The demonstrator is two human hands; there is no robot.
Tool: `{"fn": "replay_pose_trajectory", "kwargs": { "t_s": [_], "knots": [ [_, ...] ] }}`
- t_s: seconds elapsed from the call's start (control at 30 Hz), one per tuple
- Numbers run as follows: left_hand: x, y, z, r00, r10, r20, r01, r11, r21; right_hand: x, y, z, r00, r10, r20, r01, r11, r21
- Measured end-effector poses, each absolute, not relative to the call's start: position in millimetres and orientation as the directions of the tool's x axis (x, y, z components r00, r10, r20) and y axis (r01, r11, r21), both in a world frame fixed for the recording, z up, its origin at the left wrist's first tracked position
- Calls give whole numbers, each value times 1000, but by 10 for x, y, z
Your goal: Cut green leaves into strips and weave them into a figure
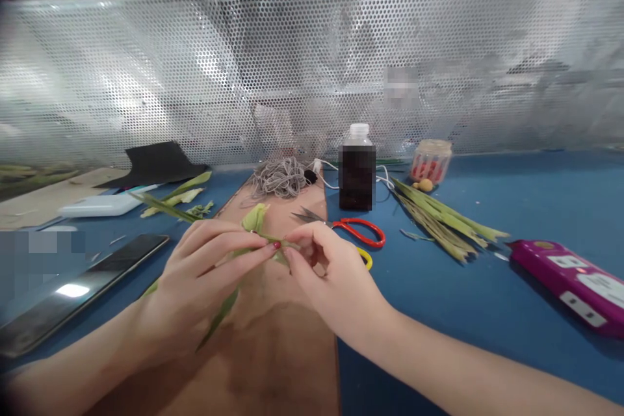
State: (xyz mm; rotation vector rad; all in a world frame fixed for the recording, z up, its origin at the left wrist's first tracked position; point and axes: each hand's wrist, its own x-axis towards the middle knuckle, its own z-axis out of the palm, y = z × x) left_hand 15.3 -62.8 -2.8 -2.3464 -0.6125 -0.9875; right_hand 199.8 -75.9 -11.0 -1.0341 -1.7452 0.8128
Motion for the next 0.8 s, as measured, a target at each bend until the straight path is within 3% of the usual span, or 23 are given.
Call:
{"fn": "replay_pose_trajectory", "kwargs": {
  "t_s": [0.33,0.53,0.8],
  "knots": [
    [168,-660,-25,628,234,743,574,-783,-239,2037,-775,-137,-298,831,470,244,542,-804],
    [144,-644,-48,643,153,750,529,-797,-291,2071,-808,-100,-331,800,501,268,589,-763],
    [155,-697,-20,580,129,804,533,-807,-255,2113,-819,-1,-440,661,607,275,743,-610]
  ]
}}
